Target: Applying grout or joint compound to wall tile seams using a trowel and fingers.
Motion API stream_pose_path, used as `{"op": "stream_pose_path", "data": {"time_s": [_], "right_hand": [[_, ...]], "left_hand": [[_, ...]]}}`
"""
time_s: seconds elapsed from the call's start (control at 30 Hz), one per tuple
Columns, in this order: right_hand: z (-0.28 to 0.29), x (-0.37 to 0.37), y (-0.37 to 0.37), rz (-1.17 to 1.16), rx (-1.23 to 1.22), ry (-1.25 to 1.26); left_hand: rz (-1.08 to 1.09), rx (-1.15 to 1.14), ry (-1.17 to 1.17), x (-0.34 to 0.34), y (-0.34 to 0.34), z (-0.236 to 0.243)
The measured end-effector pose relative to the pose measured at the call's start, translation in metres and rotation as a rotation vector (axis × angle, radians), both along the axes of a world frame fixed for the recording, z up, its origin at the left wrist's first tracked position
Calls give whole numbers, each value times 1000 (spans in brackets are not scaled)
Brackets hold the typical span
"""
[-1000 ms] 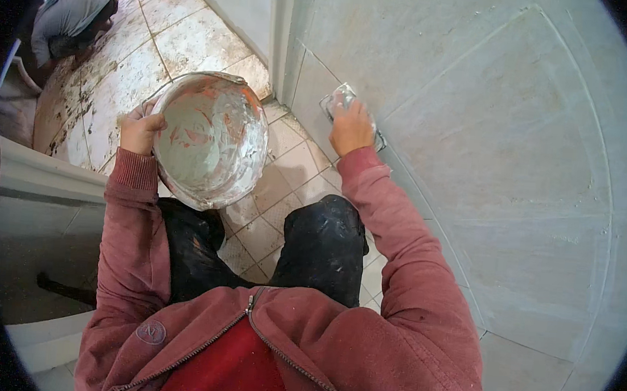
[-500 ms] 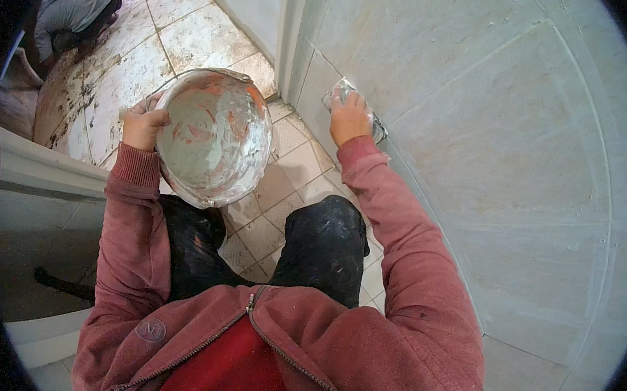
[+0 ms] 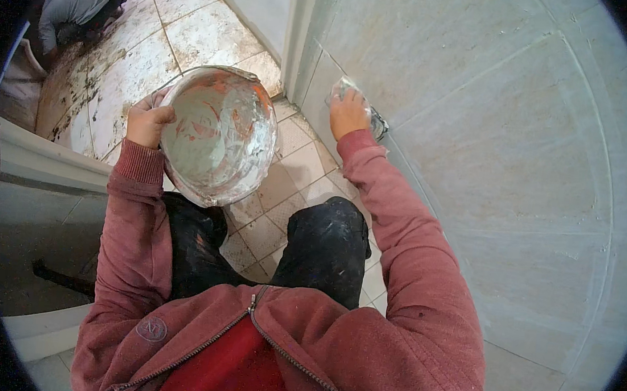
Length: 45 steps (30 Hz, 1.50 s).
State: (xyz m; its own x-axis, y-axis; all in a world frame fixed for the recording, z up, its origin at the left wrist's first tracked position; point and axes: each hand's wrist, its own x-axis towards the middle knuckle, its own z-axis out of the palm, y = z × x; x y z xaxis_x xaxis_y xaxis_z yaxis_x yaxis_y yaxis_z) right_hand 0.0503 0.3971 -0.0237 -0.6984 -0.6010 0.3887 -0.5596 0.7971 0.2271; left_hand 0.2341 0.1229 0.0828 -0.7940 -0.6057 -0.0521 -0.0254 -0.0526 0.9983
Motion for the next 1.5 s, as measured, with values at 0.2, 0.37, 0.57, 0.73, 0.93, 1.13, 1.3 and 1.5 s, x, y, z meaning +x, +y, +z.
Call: {"op": "stream_pose_path", "data": {"time_s": [0.2,0.37,0.57,0.73,0.93,1.13,1.3,1.5], "right_hand": [[6,-4,-9,-44,8,7],[9,-7,-20,-25,4,14],[4,-6,-34,-39,27,16],[0,-10,-41,-36,80,26],[-2,-14,-47,-22,48,57],[4,-19,-55,-62,-16,67],[4,-19,-62,-21,2,88],[-13,-30,-71,-69,96,-4]], "left_hand": [[3,-22,-14,0,1,2],[-35,18,36,-1,-5,-4],[-25,14,34,0,-4,-3],[-41,65,33,0,0,3],[-40,27,39,1,-1,4],[-52,3,-26,0,-1,7],[-61,4,-26,1,1,8],[-71,33,-18,0,2,6]]}}
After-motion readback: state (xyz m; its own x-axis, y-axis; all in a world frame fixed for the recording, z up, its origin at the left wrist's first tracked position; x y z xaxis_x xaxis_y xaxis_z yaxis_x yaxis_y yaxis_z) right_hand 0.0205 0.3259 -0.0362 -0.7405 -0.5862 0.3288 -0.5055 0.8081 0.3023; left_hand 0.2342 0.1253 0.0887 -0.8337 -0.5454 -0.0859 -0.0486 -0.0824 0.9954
